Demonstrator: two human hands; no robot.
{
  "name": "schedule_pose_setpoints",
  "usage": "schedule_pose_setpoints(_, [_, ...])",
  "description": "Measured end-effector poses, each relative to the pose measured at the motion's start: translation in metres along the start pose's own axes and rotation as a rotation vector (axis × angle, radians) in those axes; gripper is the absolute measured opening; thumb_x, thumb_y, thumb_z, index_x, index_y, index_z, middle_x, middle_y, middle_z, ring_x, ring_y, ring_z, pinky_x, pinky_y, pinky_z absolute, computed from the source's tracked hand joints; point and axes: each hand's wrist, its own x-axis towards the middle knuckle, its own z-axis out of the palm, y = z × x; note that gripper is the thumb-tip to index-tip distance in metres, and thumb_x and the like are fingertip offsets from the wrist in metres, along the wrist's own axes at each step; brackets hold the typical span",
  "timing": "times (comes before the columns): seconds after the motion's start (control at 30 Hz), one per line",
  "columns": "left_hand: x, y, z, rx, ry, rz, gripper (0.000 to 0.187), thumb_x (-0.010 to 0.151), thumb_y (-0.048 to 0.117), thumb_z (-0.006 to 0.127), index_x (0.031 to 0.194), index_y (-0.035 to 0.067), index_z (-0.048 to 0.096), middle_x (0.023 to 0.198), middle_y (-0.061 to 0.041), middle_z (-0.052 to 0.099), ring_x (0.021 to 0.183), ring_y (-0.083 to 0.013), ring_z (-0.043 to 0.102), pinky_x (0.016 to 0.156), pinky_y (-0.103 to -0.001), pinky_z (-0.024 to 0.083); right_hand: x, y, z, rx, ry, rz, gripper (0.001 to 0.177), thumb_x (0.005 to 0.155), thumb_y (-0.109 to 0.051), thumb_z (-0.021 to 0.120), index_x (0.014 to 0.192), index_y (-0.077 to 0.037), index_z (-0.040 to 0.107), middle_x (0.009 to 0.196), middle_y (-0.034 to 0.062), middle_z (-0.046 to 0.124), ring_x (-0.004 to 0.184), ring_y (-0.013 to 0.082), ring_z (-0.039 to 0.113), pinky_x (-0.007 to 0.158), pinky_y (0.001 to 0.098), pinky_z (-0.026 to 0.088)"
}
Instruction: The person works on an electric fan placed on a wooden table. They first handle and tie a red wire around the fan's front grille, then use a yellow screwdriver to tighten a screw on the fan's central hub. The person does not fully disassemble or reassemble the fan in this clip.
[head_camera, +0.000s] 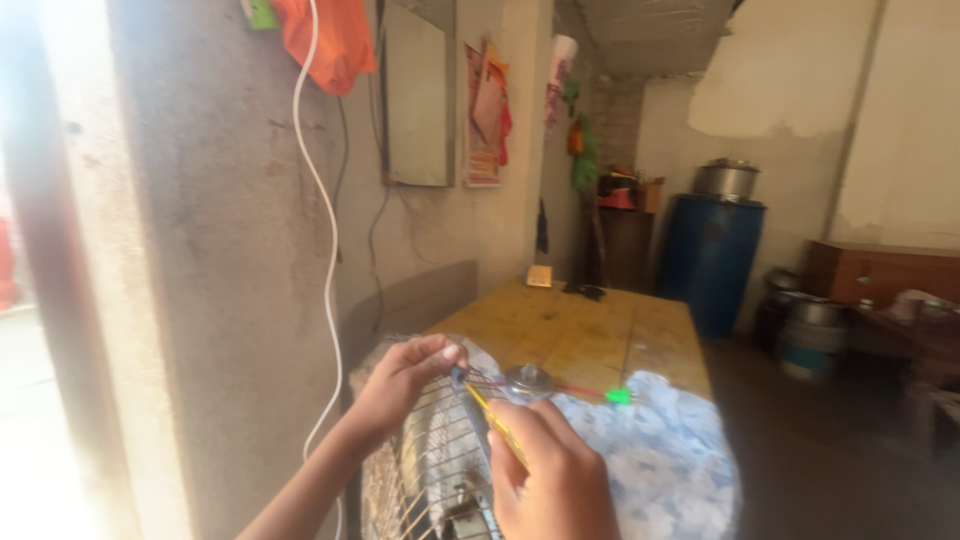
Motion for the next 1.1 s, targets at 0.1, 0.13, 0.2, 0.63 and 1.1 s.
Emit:
schedule_pose_setpoints(0.1, [0.001, 0.0, 0.0, -0.042, -0.016, -0.003, 0.025, 0.102, 0.026, 0.059, 0.092, 0.007, 0.071, 0.087, 0.002, 0.07, 0.088, -0.0095, 0.06, 0.089, -0.029, 0.047, -0.001, 0.007, 0.003, 0.001, 0.024, -0.027, 0.03, 0.076, -0.001, 0.075, 0.105, -0.008, 0.074, 0.091, 0.011, 0.073, 0.081, 0.0311, 0.076, 0.066, 0.037, 0.06])
schedule_pose_setpoints(0.13, [0.001, 0.001, 0.0, -0.03, -0.016, 0.003, 0.025, 0.102, 0.026, 0.058, 0.092, 0.007, 0.071, 0.088, 0.002, 0.07, 0.089, -0.0092, 0.06, 0.09, -0.028, 0.047, -0.002, 0.009, 0.004, 0.001, 0.037, -0.039, 0.031, 0.075, 0.0, 0.076, 0.105, -0.008, 0.074, 0.091, 0.011, 0.073, 0.081, 0.0312, 0.076, 0.067, 0.0368, 0.06])
schedule_pose_setpoints(0.2, [0.001, 0.003, 0.001, -0.008, -0.015, 0.015, 0.026, 0.102, 0.027, 0.057, 0.092, 0.007, 0.071, 0.088, 0.002, 0.07, 0.091, -0.0088, 0.061, 0.092, -0.027, 0.046, -0.003, 0.012, 0.006, 0.016, 0.05, -0.037, 0.031, 0.075, 0.0, 0.076, 0.105, -0.008, 0.074, 0.091, 0.0106, 0.073, 0.081, 0.0305, 0.076, 0.067, 0.0362, 0.06])
schedule_pose_setpoints(0.63, [-0.006, 0.015, 0.005, 0.032, -0.002, -0.02, 0.029, 0.102, 0.032, 0.057, 0.091, 0.009, 0.071, 0.085, 0.001, 0.068, 0.09, -0.0117, 0.061, 0.093, -0.03, 0.046, -0.002, 0.015, 0.01, -0.021, 0.02, -0.035, 0.03, 0.074, -0.002, 0.077, 0.103, -0.007, 0.075, 0.091, 0.0096, 0.074, 0.082, 0.0276, 0.078, 0.067, 0.0353, 0.062])
schedule_pose_setpoints(1.1, [-0.003, 0.011, 0.007, 0.007, 0.003, -0.025, 0.029, 0.102, 0.033, 0.057, 0.091, 0.01, 0.071, 0.088, 0.0, 0.07, 0.094, -0.0129, 0.062, 0.099, -0.033, 0.046, 0.005, 0.006, 0.0, -0.211, -0.154, -0.129, 0.038, 0.073, -0.001, 0.075, 0.11, -0.007, 0.073, 0.097, 0.0101, 0.072, 0.08, 0.0306, 0.076, 0.064, 0.041, 0.06])
